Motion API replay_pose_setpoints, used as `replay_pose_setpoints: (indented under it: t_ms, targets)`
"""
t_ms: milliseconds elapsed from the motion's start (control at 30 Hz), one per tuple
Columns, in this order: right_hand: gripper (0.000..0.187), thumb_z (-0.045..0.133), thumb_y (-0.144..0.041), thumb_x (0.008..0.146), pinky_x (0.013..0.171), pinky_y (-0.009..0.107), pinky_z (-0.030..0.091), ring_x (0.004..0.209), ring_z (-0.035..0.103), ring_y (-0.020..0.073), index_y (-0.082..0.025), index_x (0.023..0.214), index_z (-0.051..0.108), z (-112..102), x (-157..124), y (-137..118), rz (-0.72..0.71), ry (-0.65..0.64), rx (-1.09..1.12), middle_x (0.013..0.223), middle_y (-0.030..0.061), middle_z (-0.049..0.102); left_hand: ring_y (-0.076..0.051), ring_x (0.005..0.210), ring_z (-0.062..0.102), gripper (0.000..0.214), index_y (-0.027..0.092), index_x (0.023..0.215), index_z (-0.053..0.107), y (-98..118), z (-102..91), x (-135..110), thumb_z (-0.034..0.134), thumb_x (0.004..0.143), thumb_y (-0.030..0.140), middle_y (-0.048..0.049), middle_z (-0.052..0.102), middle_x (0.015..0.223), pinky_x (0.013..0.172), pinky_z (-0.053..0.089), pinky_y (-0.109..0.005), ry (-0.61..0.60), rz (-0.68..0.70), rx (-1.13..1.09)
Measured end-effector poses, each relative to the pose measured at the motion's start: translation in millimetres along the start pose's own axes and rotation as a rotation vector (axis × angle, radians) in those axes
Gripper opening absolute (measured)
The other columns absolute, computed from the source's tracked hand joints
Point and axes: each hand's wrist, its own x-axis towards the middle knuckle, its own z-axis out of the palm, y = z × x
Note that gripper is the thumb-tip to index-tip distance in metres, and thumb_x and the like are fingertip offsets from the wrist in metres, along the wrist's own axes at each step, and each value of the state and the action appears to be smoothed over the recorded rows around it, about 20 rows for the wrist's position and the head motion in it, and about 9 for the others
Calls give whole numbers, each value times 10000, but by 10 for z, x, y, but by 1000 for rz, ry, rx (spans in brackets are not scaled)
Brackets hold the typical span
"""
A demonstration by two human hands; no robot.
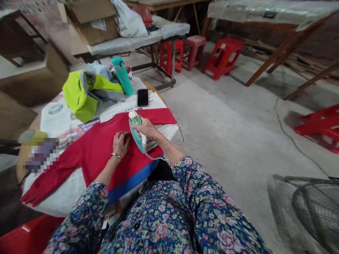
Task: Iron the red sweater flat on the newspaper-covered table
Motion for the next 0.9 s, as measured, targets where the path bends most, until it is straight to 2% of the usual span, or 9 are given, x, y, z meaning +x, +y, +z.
replay_pose_setpoints:
  t_ms: [100,333,567,767,900]
  targets:
    - [353,849,-129,937,359,150,412,389,503,74,-217,821,528,-11,36,39,-15,-5,20,540,-95,534,-320,1170,696,297,251,1244,726,-18,7,-32,565,995,266,-142,739,1291,1112,545,-565,26,28,-18]
    - [342,824,-131,948,364,163,399,399,490,78,-222,802,529,-16,16,41,-19,17,18,548,-82,529,-319,1179,713,252,260,1184,735,-68,1,-70,580,989,223,-127,765,1227,1093,549,-550,53,64,-57]
    - [337,827,-140,948,371,175,415,407,497,87,-222,806,532,6,54,-35,-9,17,-82,575,-68,535,-296,1093,714,208,266,1073,762,-103,-22,-121,575,999,216,-95,758,1109,1048,565,-518,70,65,-85]
    - [367,756,-167,994,387,200,423,454,508,108,-216,723,514,1,106,-195,37,-19,-244,597,-30,529,-290,1051,694,192,275,1028,764,-112,-39,-160,592,983,202,-87,723,1071,1010,579,-495,74,77,-107]
    - [311,753,-216,1007,431,220,444,494,528,126,-229,794,526,7,101,-129,24,26,-240,635,-34,522,-295,1050,684,190,275,1025,760,-109,-37,-154,595,975,194,-91,711,1066,1009,580,-503,74,85,-114]
